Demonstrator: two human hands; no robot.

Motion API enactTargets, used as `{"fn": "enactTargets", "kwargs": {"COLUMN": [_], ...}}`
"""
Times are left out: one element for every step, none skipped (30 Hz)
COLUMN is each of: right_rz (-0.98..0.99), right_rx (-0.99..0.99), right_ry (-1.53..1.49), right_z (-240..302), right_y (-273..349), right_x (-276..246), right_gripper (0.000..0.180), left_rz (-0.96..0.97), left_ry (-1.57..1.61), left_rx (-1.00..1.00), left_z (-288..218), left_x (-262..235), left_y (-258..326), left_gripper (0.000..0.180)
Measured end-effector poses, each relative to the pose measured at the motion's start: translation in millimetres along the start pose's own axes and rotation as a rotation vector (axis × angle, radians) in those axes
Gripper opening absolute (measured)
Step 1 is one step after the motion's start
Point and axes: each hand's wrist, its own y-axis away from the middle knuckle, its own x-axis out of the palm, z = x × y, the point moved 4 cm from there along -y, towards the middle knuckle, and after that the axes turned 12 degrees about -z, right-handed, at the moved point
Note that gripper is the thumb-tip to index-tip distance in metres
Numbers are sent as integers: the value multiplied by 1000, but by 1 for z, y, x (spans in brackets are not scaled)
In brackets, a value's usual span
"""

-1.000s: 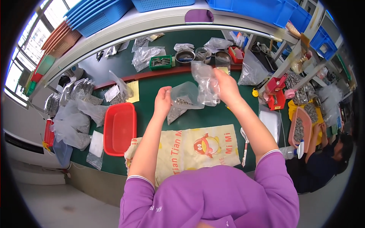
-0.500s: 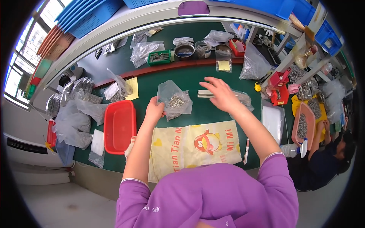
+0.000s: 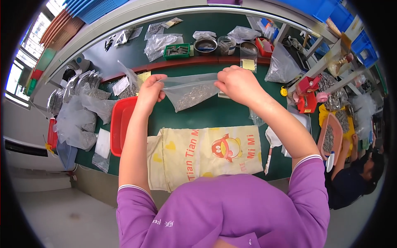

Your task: Sorting small metal hardware components, writing on labels, and placing them into sealable plastic bags.

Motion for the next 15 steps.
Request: {"fn": "enactTargets", "kwargs": {"right_rz": [-102,-141,-181,-190,-188,-166,-145,-142,-128,-116,-117,-105,-94,-106,-115], "right_rx": [-17,-15,-15,9,11,27,43,47,65,83,86,94,102,121,119], "right_ry": [-29,-22,-16,-32,-33,-44,-54,-53,-81,-109,-106,-114,-121,-144,-141], "right_z": [6,9,8,5,3,0,-2,-2,-3,-4,-4,-4,-3,-5,-7], "right_y": [0,1,1,2,4,8,12,19,25,31,38,43,48,51,56], "right_x": [-13,-23,-27,-28,-25,-19,-13,-8,-3,3,9,17,25,35,45], "right_gripper": [22,22,22,22,22,22,22,22,23,23,23,23,24,22,22], "left_rz": [-12,-27,-43,-61,-61,-69,-78,-55,-51,-39,-25,-11,-8,-28,-48], "left_ry": [22,26,31,55,54,55,55,37,37,18,-2,-19,-20,-12,-4], "left_rx": [12,22,32,22,19,-25,-68,-106,-108,-147,-183,-190,-187,-207,-227], "left_z": [-7,-15,-19,-19,-15,-7,0,8,14,22,32,42,51,62,73], "left_x": [-4,-2,1,5,9,12,14,17,19,20,22,22,24,25,26], "left_y": [1,3,2,2,1,-1,-1,0,2,6,9,12,15,18,21], "left_gripper": [32,31,31,30,30,30,30,30,30,29,29,29,29,27,26]}}
